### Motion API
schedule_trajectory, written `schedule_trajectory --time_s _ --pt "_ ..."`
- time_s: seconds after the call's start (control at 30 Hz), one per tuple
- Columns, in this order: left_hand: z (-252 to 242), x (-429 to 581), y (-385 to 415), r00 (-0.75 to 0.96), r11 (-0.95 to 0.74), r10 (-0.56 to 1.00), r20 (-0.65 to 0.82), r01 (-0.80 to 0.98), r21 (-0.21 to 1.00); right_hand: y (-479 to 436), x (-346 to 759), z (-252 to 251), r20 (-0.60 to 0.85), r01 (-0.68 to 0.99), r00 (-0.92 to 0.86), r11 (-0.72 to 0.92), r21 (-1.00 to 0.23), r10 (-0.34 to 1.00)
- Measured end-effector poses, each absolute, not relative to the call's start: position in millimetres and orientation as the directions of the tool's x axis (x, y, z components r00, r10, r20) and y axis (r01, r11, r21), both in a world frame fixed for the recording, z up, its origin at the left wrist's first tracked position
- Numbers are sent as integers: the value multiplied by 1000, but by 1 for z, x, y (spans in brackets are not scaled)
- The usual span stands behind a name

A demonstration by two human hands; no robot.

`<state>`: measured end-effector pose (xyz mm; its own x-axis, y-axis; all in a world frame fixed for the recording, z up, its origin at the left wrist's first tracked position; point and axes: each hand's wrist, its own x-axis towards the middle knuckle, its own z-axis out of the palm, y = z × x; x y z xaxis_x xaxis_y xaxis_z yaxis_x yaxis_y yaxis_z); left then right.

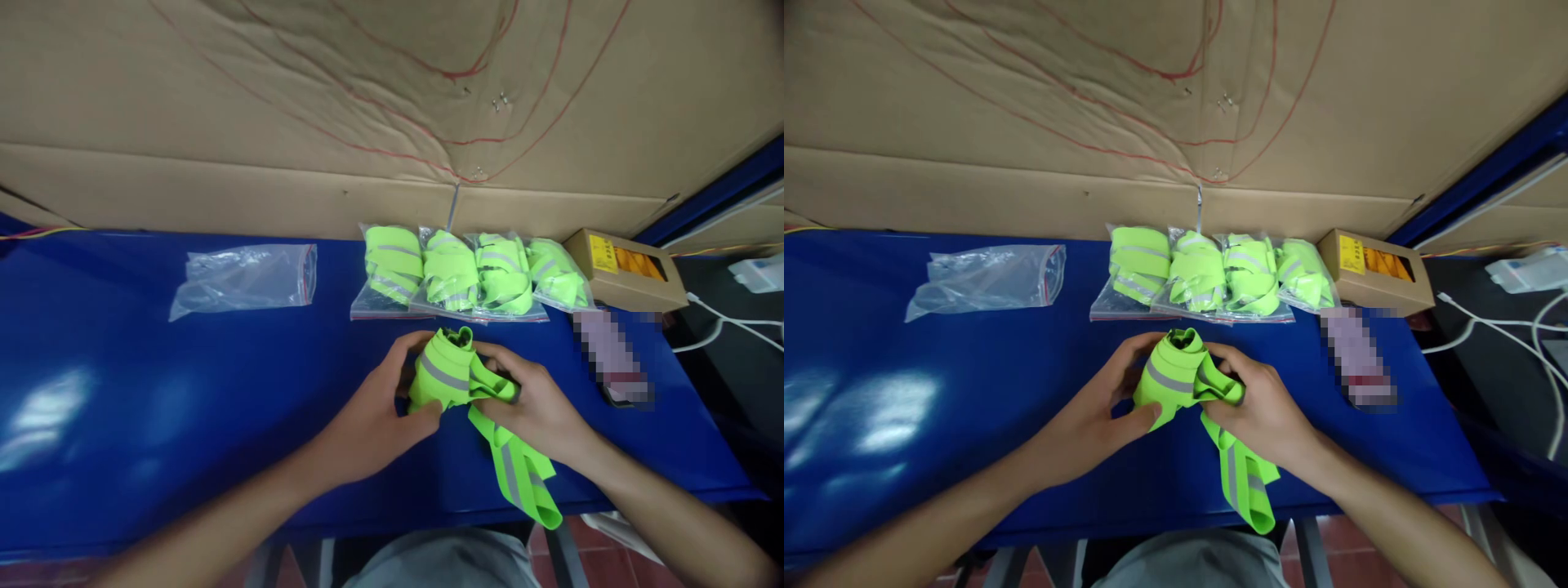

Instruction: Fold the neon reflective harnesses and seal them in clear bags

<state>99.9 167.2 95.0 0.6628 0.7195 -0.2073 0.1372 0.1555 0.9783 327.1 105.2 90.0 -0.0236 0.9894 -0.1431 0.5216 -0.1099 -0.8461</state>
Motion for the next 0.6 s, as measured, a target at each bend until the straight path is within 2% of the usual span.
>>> schedule_trajectory --time_s 0.27,0.43,0.5,0.6 --pt "86 102 173 597 373 758 -264 -64 925 105 328 96 -201 422 -103 -140 -896 974" --pt "95 103 179 531 554 736 -419 -118 824 105 330 96 -171 415 -109 -112 -903 979" --pt "96 103 179 520 584 727 -449 -123 803 105 330 94 -160 434 -100 -101 -895 982" --pt "95 104 178 530 538 739 -416 -91 838 104 330 93 -144 414 -116 -84 -906 983"
